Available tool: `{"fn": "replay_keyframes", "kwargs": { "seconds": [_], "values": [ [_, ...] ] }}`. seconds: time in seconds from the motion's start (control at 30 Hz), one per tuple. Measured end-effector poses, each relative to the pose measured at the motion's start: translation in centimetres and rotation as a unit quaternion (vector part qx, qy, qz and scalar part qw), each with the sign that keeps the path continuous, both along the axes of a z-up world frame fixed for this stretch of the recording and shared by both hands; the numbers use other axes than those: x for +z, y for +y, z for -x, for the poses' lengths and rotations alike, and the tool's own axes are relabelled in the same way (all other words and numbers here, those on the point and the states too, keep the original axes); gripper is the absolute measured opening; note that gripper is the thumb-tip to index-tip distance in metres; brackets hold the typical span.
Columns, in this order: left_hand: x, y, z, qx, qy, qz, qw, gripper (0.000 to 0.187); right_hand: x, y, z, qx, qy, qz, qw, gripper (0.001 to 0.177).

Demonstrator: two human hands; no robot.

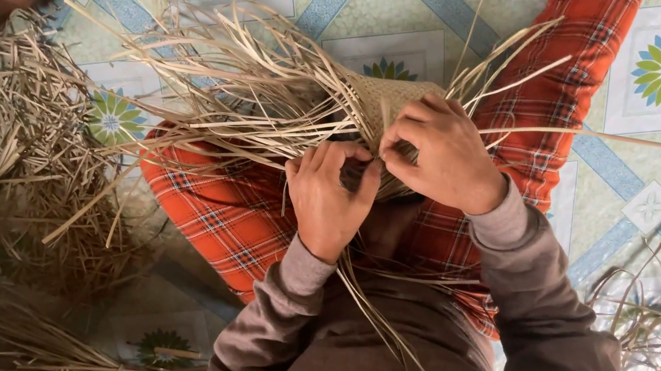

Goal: A person is sitting on the floor weaving a hat from dried plant fibers.

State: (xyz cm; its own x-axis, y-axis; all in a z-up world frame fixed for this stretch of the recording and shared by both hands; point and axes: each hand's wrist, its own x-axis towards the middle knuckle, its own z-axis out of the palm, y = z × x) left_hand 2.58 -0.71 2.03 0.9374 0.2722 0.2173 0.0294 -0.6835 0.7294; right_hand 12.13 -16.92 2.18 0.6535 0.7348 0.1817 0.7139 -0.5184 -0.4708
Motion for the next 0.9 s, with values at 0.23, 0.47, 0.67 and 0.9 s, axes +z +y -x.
{"fn": "replay_keyframes", "kwargs": {
  "seconds": [0.23,0.47,0.67,0.9],
  "values": [
    [-0.3,0.2,-0.6,0.023,0.095,0.159,0.982,0.017,-3.1,-2.3,-2.3,-0.050,0.005,0.075,0.996,0.011],
    [0.6,0.1,-0.8,0.017,0.104,0.176,0.979,0.021,-6.5,-10.9,-8.5,-0.222,-0.271,0.159,0.923,0.020],
    [0.0,-0.3,-0.6,0.017,0.076,0.152,0.985,0.023,-6.6,-17.0,-10.1,-0.327,-0.346,0.164,0.864,0.014],
    [-1.1,-0.8,-0.2,0.000,0.013,0.132,0.991,0.016,-0.7,-6.9,-4.5,-0.385,-0.332,-0.068,0.858,0.038]
  ]
}}
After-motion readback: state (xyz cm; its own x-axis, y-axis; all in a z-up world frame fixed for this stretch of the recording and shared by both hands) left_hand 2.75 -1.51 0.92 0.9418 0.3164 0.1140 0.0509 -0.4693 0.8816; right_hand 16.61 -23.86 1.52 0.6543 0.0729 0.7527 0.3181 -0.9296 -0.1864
